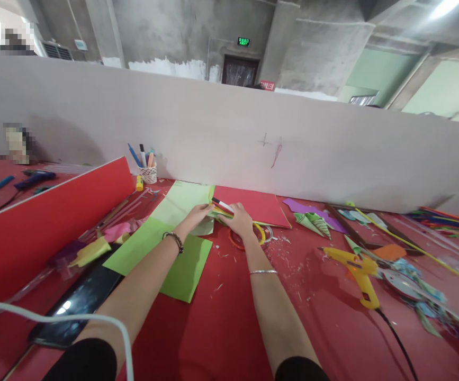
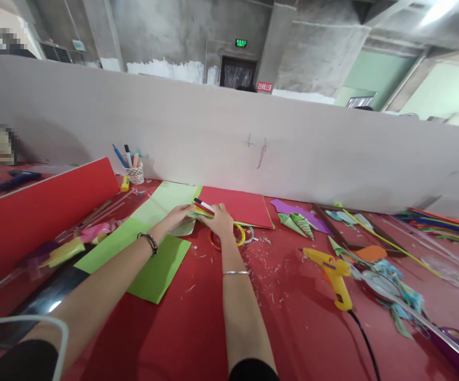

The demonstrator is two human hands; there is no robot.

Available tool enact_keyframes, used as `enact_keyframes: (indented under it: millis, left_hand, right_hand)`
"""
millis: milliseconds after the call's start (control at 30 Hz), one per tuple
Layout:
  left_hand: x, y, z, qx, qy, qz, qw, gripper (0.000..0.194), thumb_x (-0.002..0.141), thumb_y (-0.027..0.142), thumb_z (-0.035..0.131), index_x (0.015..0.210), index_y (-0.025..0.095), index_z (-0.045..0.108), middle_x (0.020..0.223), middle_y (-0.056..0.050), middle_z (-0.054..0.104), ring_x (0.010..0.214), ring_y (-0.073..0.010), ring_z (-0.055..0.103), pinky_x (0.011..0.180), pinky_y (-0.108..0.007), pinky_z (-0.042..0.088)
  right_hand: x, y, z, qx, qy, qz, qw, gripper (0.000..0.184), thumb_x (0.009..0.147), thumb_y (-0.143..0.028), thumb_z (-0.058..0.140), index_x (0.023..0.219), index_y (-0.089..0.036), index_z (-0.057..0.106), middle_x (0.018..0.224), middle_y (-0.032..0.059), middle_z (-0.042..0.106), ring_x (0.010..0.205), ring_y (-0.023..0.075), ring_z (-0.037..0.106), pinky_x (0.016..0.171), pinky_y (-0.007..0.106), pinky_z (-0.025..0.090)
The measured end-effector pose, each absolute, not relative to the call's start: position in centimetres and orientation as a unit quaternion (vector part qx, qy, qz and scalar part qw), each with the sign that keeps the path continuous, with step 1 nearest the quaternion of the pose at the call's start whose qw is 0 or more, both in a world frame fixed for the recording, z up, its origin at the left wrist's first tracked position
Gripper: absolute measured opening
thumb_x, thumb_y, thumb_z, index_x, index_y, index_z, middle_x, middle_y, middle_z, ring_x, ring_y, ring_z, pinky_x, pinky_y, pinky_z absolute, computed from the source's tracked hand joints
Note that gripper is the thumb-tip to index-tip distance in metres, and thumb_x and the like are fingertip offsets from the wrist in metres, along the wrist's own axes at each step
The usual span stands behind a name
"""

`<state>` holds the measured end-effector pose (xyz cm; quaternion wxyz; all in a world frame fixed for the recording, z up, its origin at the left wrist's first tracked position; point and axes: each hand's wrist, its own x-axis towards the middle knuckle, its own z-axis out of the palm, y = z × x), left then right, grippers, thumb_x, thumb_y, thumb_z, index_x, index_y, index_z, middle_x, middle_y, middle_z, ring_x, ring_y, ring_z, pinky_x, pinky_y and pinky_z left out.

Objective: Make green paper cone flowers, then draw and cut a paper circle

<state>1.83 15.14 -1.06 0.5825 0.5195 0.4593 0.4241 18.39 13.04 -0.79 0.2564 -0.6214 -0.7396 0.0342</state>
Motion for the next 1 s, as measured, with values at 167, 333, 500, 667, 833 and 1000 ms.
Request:
enact_keyframes:
  millis: [167,333,500,667,833,1000]
  left_hand:
    - [1.5,15.2,-1.3,0.551,0.447,0.409,0.573,0.038,0.067,0.038,0.063,0.095,0.013,0.061,0.096,-0.008,0.062,0.082,-0.0146,0.058,0.072,-0.025,0.046]
    - [1.2,15.2,-1.1,0.585,0.481,0.390,0.524,0.036,0.068,0.030,0.060,0.099,0.012,0.062,0.080,-0.006,0.064,0.066,-0.0118,0.055,0.064,-0.024,0.044]
    - [1.8,15.4,0.8,0.627,0.520,0.373,0.445,0.028,0.070,0.023,0.054,0.092,0.011,0.066,0.060,-0.002,0.060,0.052,-0.0103,0.047,0.055,-0.023,0.038]
    - [3.2,16.1,4.6,0.669,0.521,0.382,0.367,0.025,0.067,0.019,0.055,0.087,0.014,0.069,0.065,-0.001,0.063,0.063,-0.0129,0.052,0.059,-0.022,0.037]
    - [3.0,16.2,9.3,0.711,0.514,0.385,0.288,0.027,0.072,0.021,0.052,0.091,0.013,0.068,0.072,-0.002,0.066,0.064,-0.0123,0.053,0.060,-0.022,0.038]
    - [1.1,14.3,14.1,0.741,0.447,0.450,0.220,0.027,0.076,0.024,0.050,0.096,0.015,0.065,0.087,-0.004,0.068,0.076,-0.0122,0.057,0.069,-0.022,0.041]
  right_hand:
    - [18.3,13.1,-0.7,-0.634,-0.740,0.024,0.222,0.033,0.079,-0.045,0.046,0.102,-0.022,0.048,0.101,0.0057,0.049,0.085,0.0169,0.053,0.062,0.025,0.038]
    - [18.3,13.1,-0.6,-0.644,-0.723,0.032,0.247,0.024,0.087,-0.033,0.032,0.099,-0.022,0.049,0.101,0.0061,0.051,0.085,0.0175,0.053,0.064,0.026,0.037]
    - [18.6,13.3,-0.8,-0.629,-0.704,0.048,0.325,0.020,0.085,-0.027,0.033,0.094,-0.021,0.049,0.098,0.0049,0.054,0.085,0.0172,0.051,0.069,0.026,0.036]
    - [19.1,13.8,-0.8,-0.635,-0.654,0.064,0.407,0.014,0.081,-0.030,0.037,0.080,-0.020,0.048,0.081,0.0039,0.053,0.076,0.0163,0.048,0.067,0.025,0.035]
    - [19.6,13.8,-1.0,-0.660,-0.588,0.053,0.464,0.020,0.083,-0.032,0.030,0.078,-0.018,0.044,0.072,0.0031,0.049,0.067,0.0153,0.044,0.061,0.025,0.033]
    - [19.6,14.1,-1.5,-0.654,-0.557,0.082,0.506,0.020,0.082,-0.033,0.038,0.075,-0.017,0.046,0.065,-0.0001,0.048,0.059,0.0122,0.042,0.055,0.024,0.033]
